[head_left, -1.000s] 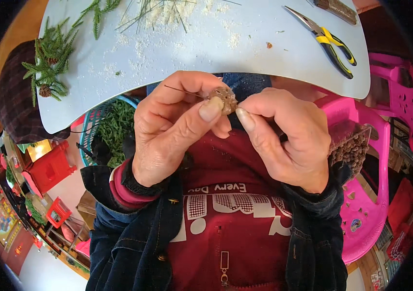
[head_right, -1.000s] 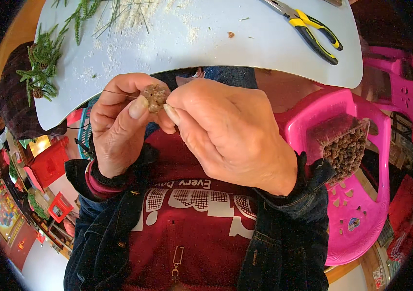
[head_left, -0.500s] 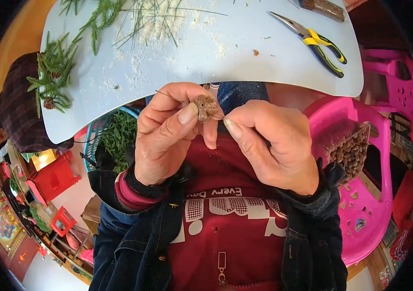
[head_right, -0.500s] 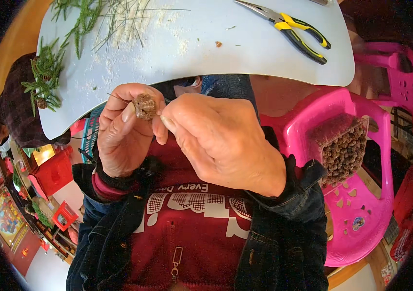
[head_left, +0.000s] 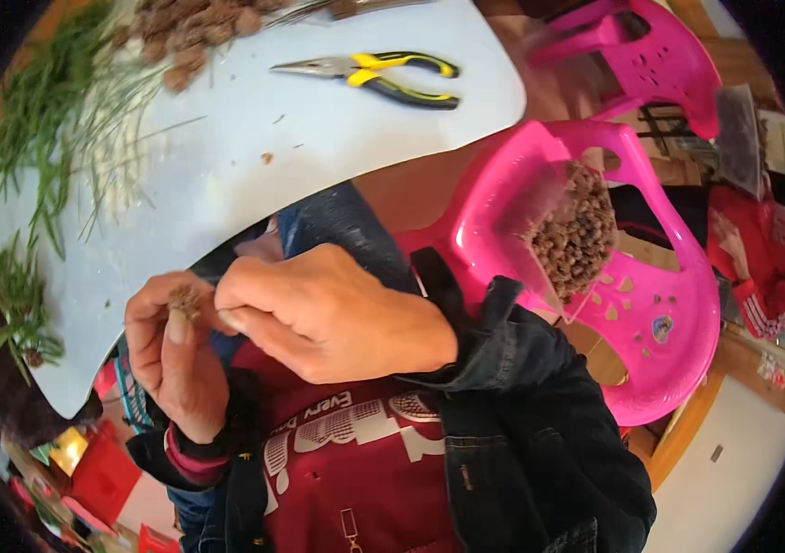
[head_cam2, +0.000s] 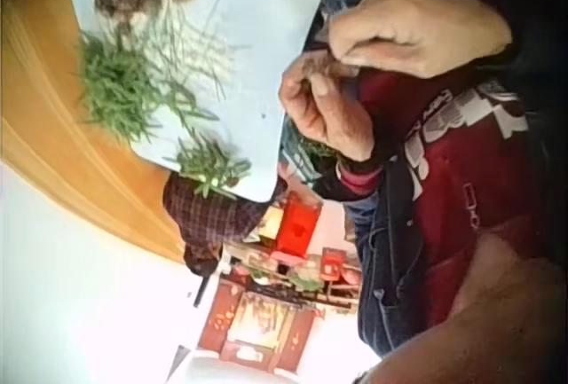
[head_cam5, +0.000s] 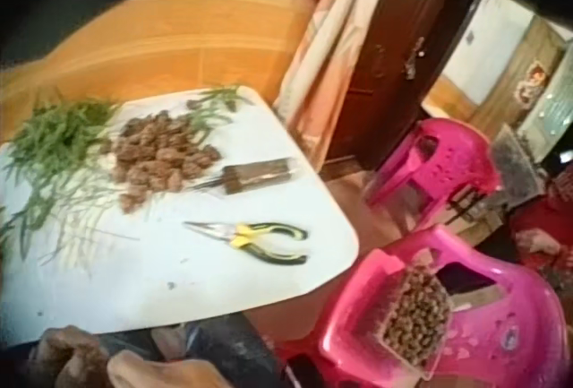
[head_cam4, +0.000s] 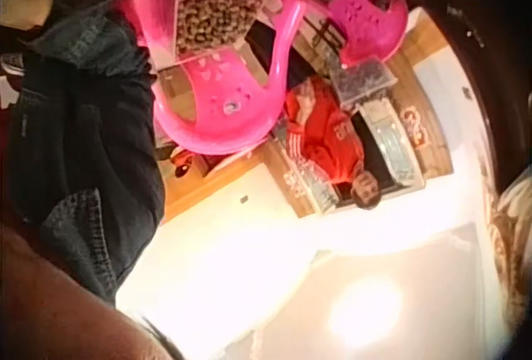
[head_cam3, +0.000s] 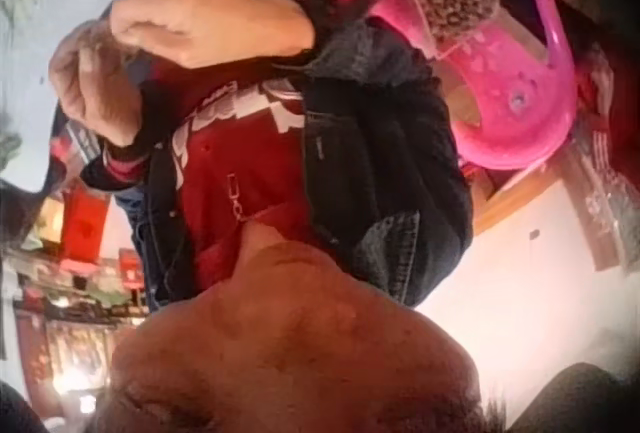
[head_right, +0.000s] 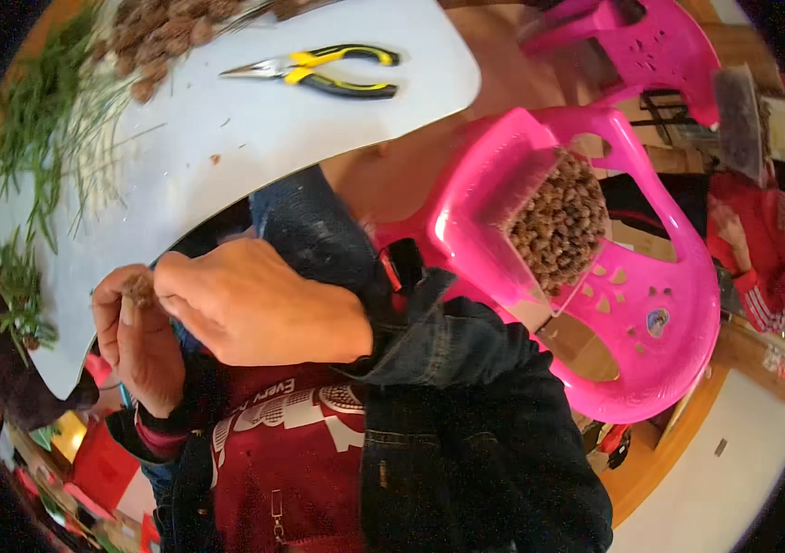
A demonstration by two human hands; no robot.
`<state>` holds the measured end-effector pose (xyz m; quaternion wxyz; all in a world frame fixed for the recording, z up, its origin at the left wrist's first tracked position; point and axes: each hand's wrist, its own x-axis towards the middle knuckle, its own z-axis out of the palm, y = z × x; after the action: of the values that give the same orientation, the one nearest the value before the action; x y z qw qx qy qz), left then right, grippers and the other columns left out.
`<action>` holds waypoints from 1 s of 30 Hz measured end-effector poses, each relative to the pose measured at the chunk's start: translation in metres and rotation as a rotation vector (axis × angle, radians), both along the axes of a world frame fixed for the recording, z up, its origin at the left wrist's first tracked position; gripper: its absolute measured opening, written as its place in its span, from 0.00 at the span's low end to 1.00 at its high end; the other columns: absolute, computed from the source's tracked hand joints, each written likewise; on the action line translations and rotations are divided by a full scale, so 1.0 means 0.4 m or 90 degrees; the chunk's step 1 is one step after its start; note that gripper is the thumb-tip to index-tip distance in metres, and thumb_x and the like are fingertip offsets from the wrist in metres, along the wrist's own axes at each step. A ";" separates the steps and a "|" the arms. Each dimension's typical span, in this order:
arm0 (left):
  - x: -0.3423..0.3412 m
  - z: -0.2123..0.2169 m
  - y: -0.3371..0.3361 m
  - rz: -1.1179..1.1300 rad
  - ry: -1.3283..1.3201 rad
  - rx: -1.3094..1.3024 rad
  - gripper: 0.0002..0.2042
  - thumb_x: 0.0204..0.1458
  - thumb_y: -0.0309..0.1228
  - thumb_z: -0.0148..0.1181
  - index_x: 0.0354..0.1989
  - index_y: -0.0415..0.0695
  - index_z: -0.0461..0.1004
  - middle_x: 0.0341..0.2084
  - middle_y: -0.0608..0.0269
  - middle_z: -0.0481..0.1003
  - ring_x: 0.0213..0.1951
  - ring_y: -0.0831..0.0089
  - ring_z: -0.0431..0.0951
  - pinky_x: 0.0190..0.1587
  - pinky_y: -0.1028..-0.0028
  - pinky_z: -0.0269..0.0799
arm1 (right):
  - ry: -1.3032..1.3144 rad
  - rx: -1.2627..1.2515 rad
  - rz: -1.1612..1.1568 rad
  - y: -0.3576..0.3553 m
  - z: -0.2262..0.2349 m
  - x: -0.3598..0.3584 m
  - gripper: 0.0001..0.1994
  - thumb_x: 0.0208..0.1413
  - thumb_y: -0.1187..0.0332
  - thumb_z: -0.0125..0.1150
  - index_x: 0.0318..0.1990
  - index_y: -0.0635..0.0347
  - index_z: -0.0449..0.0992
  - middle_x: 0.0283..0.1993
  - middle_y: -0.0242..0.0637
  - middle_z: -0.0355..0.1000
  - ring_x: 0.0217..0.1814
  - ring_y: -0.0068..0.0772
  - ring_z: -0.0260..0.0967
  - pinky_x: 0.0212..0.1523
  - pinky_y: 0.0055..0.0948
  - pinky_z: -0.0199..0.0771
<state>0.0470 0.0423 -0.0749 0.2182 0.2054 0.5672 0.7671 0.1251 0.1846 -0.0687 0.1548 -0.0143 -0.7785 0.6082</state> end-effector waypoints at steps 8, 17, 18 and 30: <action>-0.001 0.010 -0.002 -0.042 -0.127 -0.008 0.09 0.57 0.25 0.45 0.44 0.34 0.66 0.35 0.53 0.72 0.29 0.73 0.70 0.34 0.75 0.68 | 0.050 -0.039 -0.001 0.009 0.001 0.003 0.03 0.51 0.79 0.56 0.32 0.61 0.70 0.22 0.37 0.67 0.18 0.33 0.66 0.20 0.27 0.63; -0.018 -0.005 -0.008 -0.078 -0.292 0.120 0.10 0.60 0.29 0.45 0.45 0.35 0.65 0.35 0.51 0.72 0.28 0.72 0.71 0.32 0.75 0.69 | 0.016 -0.039 0.027 0.010 -0.002 -0.008 0.01 0.54 0.79 0.54 0.33 0.64 0.69 0.19 0.33 0.65 0.17 0.20 0.60 0.19 0.20 0.59; -0.020 -0.005 -0.008 -0.086 -0.318 0.133 0.11 0.60 0.29 0.45 0.45 0.35 0.65 0.35 0.51 0.72 0.28 0.72 0.71 0.31 0.75 0.69 | 0.021 -0.035 0.030 0.009 -0.003 -0.011 0.01 0.54 0.79 0.54 0.33 0.65 0.69 0.19 0.33 0.65 0.17 0.20 0.60 0.19 0.20 0.59; -0.037 -0.027 -0.005 -0.179 -0.435 0.184 0.13 0.59 0.33 0.46 0.44 0.35 0.66 0.29 0.53 0.71 0.23 0.75 0.65 0.23 0.76 0.63 | 0.013 0.037 0.046 0.056 0.003 -0.011 0.02 0.51 0.80 0.56 0.32 0.63 0.71 0.22 0.38 0.66 0.17 0.31 0.63 0.19 0.24 0.61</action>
<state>0.0322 0.0403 -0.0856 0.4659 0.0424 0.3149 0.8258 0.1207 0.2068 -0.0674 0.1412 0.0247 -0.7942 0.5905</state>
